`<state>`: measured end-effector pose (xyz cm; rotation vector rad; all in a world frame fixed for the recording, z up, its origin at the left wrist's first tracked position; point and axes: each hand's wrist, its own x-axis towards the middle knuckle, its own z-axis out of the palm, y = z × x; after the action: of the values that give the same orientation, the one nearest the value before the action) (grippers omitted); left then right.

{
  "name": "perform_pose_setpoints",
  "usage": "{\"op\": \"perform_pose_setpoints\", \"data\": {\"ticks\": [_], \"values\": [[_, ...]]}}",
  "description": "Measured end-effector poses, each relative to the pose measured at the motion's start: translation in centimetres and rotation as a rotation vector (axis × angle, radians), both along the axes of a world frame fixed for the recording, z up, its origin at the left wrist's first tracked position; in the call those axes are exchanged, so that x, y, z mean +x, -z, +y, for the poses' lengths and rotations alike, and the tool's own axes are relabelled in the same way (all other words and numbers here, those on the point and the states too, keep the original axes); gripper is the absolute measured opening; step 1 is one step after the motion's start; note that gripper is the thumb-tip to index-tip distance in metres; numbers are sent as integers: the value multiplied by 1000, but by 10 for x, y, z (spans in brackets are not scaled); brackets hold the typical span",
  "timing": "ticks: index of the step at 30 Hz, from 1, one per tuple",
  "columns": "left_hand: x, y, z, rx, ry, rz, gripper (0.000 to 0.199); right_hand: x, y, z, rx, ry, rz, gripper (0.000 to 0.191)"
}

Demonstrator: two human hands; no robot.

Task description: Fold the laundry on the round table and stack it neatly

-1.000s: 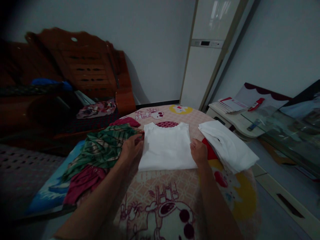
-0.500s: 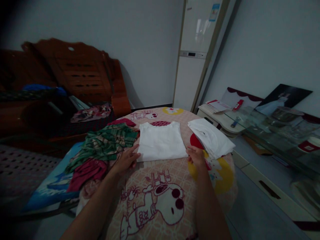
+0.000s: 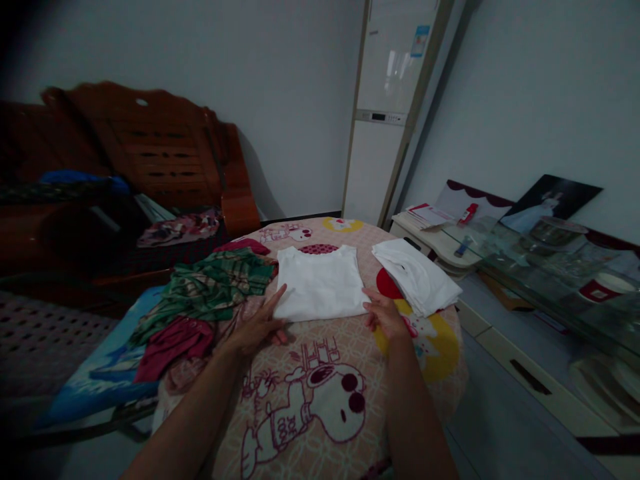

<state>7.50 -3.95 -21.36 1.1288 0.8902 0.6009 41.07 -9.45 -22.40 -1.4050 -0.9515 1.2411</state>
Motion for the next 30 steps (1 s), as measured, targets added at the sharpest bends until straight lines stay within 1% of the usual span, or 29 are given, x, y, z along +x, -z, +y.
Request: {"op": "perform_pose_setpoints", "data": {"ticks": [2, 4, 8, 12, 14, 17, 19, 22, 24, 26, 28, 30], "values": [[1, -1, -1, 8, 13, 14, 96, -2, -2, -1, 0, -63, 17, 81], [1, -1, -2, 15, 13, 12, 89, -4, -4, -1, -8, -82, 33, 82], [1, 6, 2, 55, -24, 24, 80, -8, -4, 3, -52, -15, -33, 81], [3, 16, 6, 120, -61, 54, 85, -8, -3, 3, -28, 9, -44, 76], [5, 19, 6, 199, -101, 133, 83, -7, -2, 2, -7, 30, -42, 73], [6, 21, 7, 353, -199, 318, 66, -6, 1, 1, -1, 80, -68, 71], [6, 20, 7, 412, -235, 391, 58, -6, 1, 2, -7, 115, -96, 72], [3, 16, 7, 474, -269, 453, 54, -8, 2, 3, -14, 173, -154, 71], [0, 13, 6, 547, -292, 515, 50, -8, 2, 3, -14, 196, -188, 71], [-1, 11, 5, 619, -292, 586, 47, -7, 3, 4, -11, 217, -221, 71], [-1, 10, 3, 675, -266, 675, 47, -5, 7, 5, -2, 240, -272, 70], [1, 9, 1, 735, -236, 804, 46, -1, 11, 7, 10, 261, -347, 64]]}}
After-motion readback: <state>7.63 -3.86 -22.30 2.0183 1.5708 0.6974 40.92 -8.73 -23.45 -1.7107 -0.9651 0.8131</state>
